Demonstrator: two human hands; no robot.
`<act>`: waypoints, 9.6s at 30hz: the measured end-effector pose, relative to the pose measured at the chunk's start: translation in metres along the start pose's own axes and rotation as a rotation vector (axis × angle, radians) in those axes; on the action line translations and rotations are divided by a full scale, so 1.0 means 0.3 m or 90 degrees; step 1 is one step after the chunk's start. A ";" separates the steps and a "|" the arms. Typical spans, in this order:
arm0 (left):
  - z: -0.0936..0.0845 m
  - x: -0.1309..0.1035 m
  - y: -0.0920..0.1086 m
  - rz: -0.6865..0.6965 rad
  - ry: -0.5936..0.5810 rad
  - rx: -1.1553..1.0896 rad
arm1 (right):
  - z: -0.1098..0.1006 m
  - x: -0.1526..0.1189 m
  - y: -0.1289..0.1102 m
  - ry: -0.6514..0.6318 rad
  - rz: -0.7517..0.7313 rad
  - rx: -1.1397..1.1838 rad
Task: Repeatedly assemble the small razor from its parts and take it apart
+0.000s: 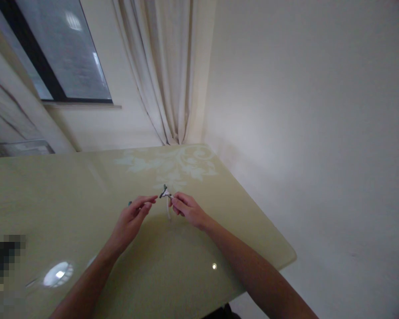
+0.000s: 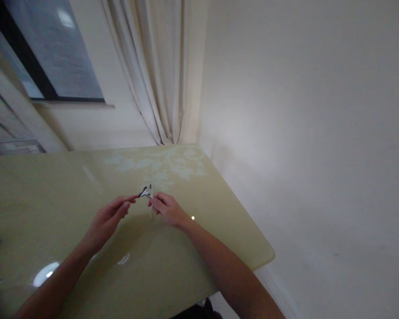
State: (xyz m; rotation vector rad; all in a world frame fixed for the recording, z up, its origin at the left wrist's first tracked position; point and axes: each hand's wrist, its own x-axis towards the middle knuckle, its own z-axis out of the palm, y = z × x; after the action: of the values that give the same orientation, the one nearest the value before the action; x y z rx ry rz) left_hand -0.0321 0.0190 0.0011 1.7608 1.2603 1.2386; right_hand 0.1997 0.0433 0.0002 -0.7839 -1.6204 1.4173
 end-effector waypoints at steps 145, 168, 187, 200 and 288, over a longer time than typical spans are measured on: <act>0.141 -0.043 0.087 0.110 0.074 0.033 | -0.007 -0.024 -0.042 -0.009 0.157 0.231; 0.154 -0.051 0.093 -0.270 -0.170 -0.358 | -0.063 -0.080 -0.058 0.048 -0.319 -0.503; 0.110 -0.032 0.086 -0.181 -0.011 -0.517 | 0.001 -0.074 -0.094 0.062 -0.074 -0.143; 0.121 -0.039 0.107 -0.186 -0.017 -0.520 | 0.011 -0.070 -0.073 0.029 -0.054 -0.103; 0.093 -0.014 0.029 -0.055 -0.009 0.020 | -0.152 -0.007 -0.052 0.104 -0.077 -0.289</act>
State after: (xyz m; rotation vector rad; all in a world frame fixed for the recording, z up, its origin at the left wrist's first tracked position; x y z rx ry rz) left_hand -0.0034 0.0129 -0.0027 1.7164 1.3396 1.1612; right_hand 0.2419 0.0602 0.0164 -1.0099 -1.8489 0.8828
